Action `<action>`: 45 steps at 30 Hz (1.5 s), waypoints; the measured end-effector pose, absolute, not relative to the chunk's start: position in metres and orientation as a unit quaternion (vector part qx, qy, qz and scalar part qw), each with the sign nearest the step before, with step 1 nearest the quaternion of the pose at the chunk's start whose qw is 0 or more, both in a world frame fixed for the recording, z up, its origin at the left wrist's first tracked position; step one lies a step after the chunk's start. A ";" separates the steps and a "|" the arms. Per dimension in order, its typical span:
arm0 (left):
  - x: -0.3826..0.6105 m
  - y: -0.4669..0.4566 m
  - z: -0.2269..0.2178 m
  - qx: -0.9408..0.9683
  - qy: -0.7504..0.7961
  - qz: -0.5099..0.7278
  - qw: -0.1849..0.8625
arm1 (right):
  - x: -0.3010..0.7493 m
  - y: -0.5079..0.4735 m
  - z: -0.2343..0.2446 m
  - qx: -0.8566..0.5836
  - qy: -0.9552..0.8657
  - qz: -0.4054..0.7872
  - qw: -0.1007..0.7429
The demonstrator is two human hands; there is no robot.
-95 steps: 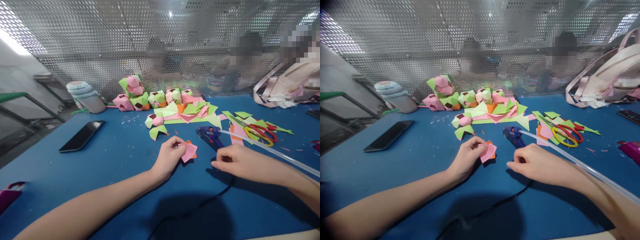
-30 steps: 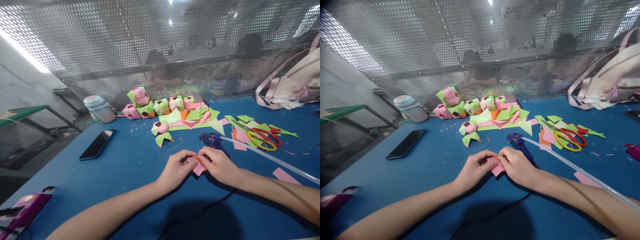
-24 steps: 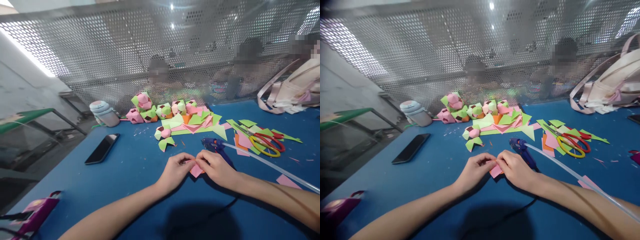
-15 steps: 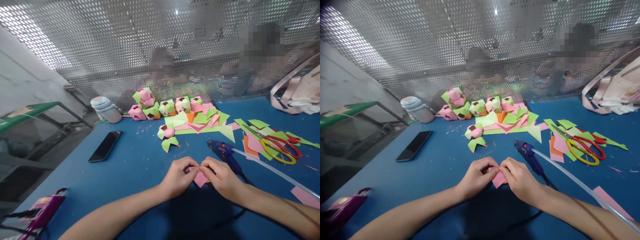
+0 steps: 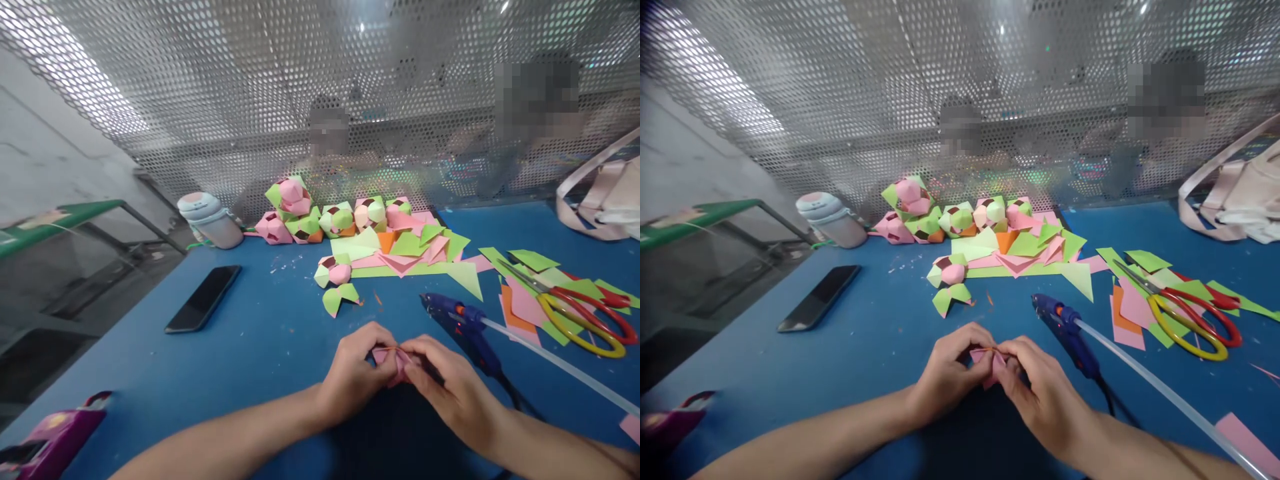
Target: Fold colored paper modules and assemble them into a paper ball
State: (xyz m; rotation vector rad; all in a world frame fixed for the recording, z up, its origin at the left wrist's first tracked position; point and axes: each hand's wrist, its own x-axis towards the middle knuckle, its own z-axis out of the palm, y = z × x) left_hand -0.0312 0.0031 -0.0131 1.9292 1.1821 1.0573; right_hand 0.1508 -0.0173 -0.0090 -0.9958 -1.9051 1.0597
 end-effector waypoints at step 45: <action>-0.020 -0.006 0.001 0.543 0.469 0.375 0.587 | 0.158 -0.010 -0.013 -0.383 -0.781 0.286 0.402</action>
